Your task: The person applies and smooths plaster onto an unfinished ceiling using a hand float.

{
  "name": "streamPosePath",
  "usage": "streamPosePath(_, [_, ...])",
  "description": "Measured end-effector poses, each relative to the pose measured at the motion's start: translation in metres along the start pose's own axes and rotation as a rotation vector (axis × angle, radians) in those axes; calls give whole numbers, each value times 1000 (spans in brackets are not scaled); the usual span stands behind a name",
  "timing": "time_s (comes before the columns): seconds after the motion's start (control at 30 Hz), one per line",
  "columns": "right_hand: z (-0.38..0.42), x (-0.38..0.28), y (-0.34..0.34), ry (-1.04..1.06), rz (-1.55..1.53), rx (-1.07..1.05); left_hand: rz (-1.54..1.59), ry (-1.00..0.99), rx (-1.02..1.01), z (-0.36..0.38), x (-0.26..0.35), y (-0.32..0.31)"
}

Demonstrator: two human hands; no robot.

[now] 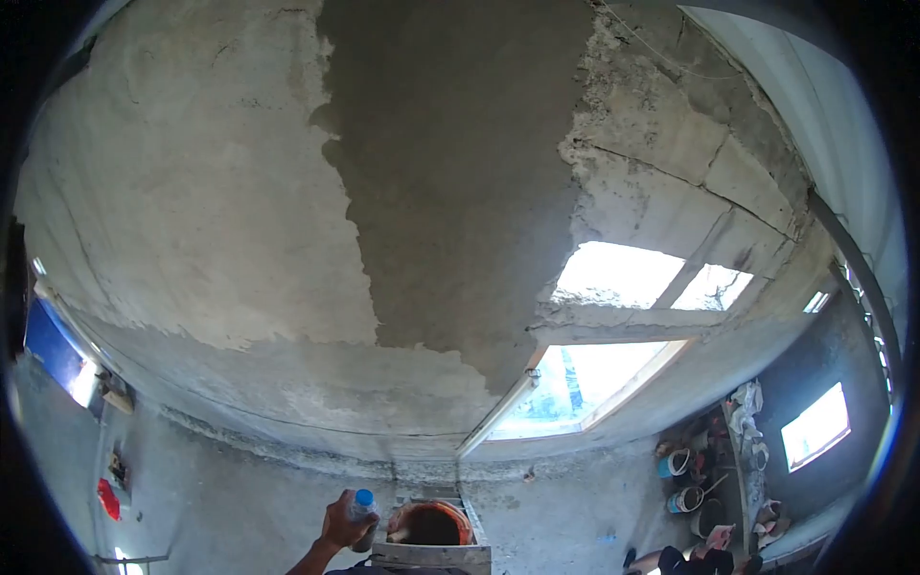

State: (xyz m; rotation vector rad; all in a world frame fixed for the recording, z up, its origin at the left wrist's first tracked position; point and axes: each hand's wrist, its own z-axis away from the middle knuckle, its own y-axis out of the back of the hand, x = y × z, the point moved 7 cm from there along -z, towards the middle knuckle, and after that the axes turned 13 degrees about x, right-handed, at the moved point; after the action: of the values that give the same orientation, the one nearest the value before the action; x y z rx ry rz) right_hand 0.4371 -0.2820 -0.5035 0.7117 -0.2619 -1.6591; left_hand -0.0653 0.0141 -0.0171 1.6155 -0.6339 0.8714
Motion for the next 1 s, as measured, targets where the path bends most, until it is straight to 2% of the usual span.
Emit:
streamPosePath(0.07, [35, -64, -11, 1077, 1006, -3, 49, -34, 19, 0, 5, 2])
streamPosePath(0.13, [34, -70, 2, -43, -355, 10, 90, -56, 26, -1, 7, 1])
streamPosePath(0.2, [91, -153, 7, 105, -229, 208, 174, -65, 65, 2, 10, 6])
streamPosePath(0.27, [150, -231, 6, 228, -232, 168, 158, -70, 86, 10, 3, 6])
streamPosePath(0.33, [150, -278, -19, 413, -325, -35, 140, -73, 105, 14, -3, 10])
streamPosePath(0.4, [187, -322, -30, 477, -401, -132, 144, -37, 86, 20, -5, 14])
streamPosePath(0.43, [194, -335, -41, 439, -466, -214, 154, -31, 98, 21, -5, 16])
streamPosePath(0.53, [241, -354, -57, 279, -592, -316, 193, -21, 106, 27, -8, 20])
streamPosePath(0.6, [236, -345, -71, 199, -530, -287, 145, -27, 138, 31, -16, 20])
streamPosePath(0.63, [232, -338, -71, 223, -425, -169, 145, -25, 135, 34, -20, 19])
streamPosePath(0.67, [230, -335, -73, 223, -429, -168, 163, -17, 137, 33, -22, 19])
streamPosePath(0.73, [241, -341, -96, 175, -783, -579, 179, -22, 135, 29, -23, 22])
streamPosePath(0.77, [246, -345, -99, 181, -792, -582, 183, -21, 133, 27, -17, 25])
streamPosePath(0.87, [255, -330, -104, -35, -936, -430, 186, 5, 113, 22, -20, 29])
streamPosePath(0.93, [259, -334, -113, 11, -912, -487, 285, 7, 106, 17, -39, 17])
streamPosePath(1.0, [293, -347, -123, -49, -935, -601, 369, 61, 83, 11, -45, 14])
